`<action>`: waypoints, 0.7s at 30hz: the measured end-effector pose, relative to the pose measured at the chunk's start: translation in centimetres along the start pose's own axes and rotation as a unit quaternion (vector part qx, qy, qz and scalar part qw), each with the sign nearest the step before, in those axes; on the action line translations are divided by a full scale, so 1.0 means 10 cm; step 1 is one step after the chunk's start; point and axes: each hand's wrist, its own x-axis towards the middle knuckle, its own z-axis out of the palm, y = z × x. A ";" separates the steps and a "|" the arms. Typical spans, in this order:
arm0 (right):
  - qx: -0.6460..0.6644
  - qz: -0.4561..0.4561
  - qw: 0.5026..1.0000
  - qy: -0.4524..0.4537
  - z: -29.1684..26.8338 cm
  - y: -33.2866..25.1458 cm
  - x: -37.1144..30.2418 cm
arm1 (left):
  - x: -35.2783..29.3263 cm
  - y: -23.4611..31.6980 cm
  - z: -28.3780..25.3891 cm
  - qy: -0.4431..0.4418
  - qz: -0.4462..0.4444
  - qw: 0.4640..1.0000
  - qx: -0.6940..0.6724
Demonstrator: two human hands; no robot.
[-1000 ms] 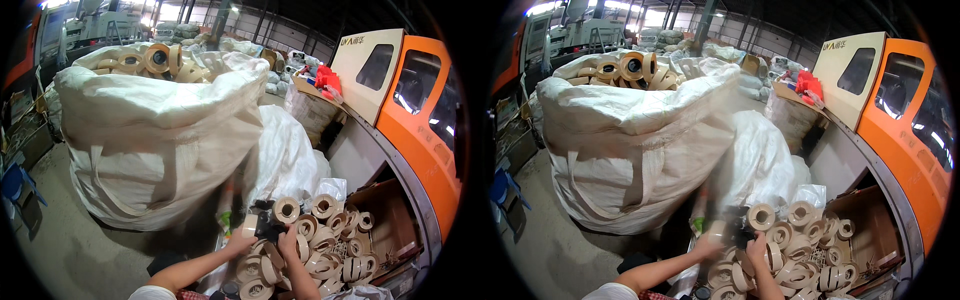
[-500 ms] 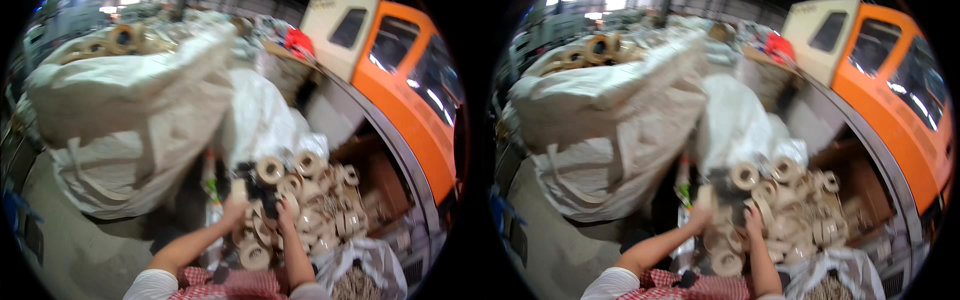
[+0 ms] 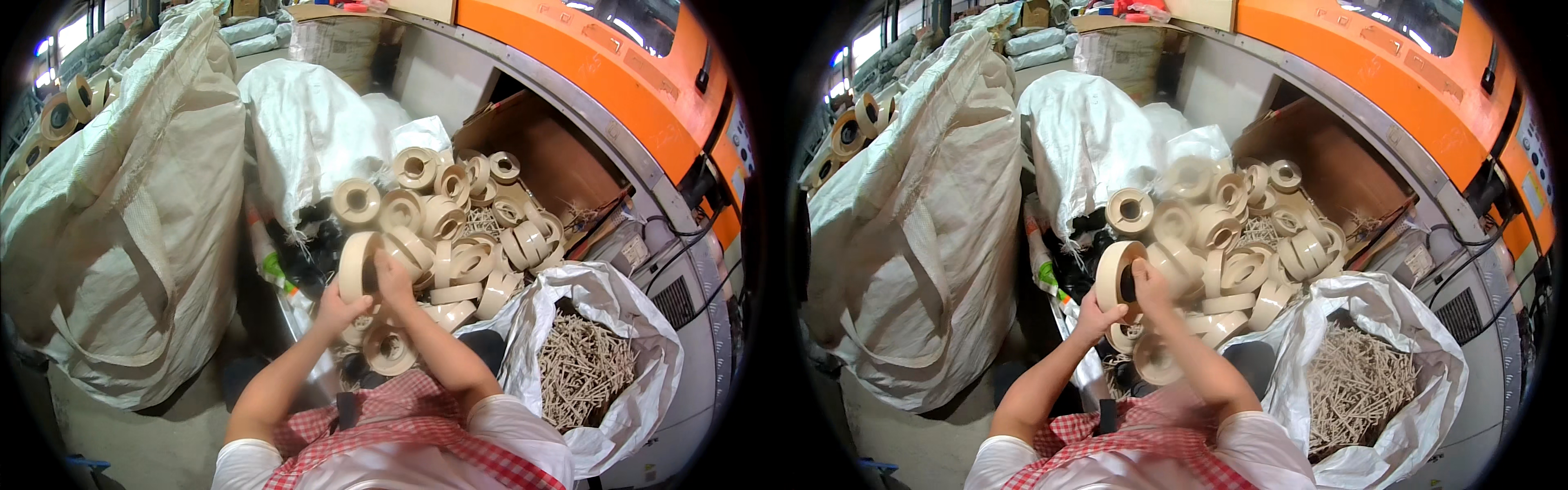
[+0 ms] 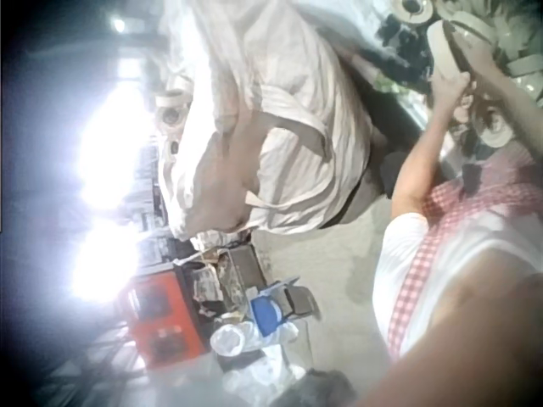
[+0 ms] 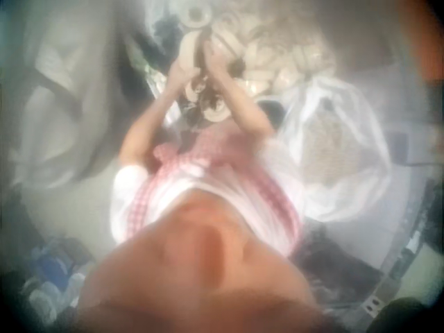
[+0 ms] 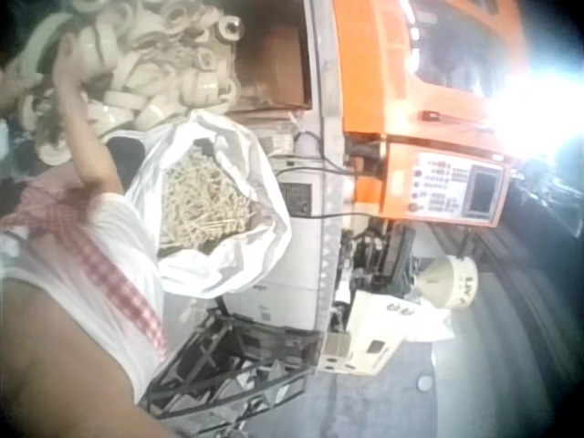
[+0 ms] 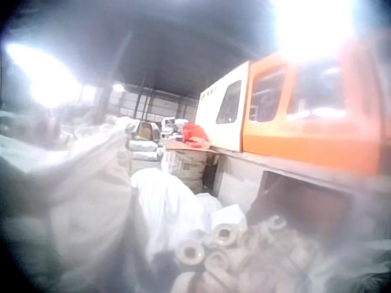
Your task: The person picks up plastic industrial parts from a bin and places them into a large white bag.
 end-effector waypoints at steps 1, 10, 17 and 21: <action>0.041 0.031 0.997 -0.053 -0.05 -0.19 -0.08 | -0.04 -0.02 0.04 0.050 0.056 0.996 0.050; -0.103 -0.376 0.896 -0.213 -0.52 -0.07 -0.18 | 0.05 0.15 -0.18 -0.139 -0.174 0.956 -0.193; 0.203 0.284 0.906 -0.238 -0.27 0.00 0.02 | -0.02 0.16 -0.09 -0.081 -0.092 0.990 -0.066; 0.394 0.292 0.812 -0.315 -0.27 -0.32 -0.12 | -0.06 0.12 -0.15 -0.069 0.001 0.993 0.097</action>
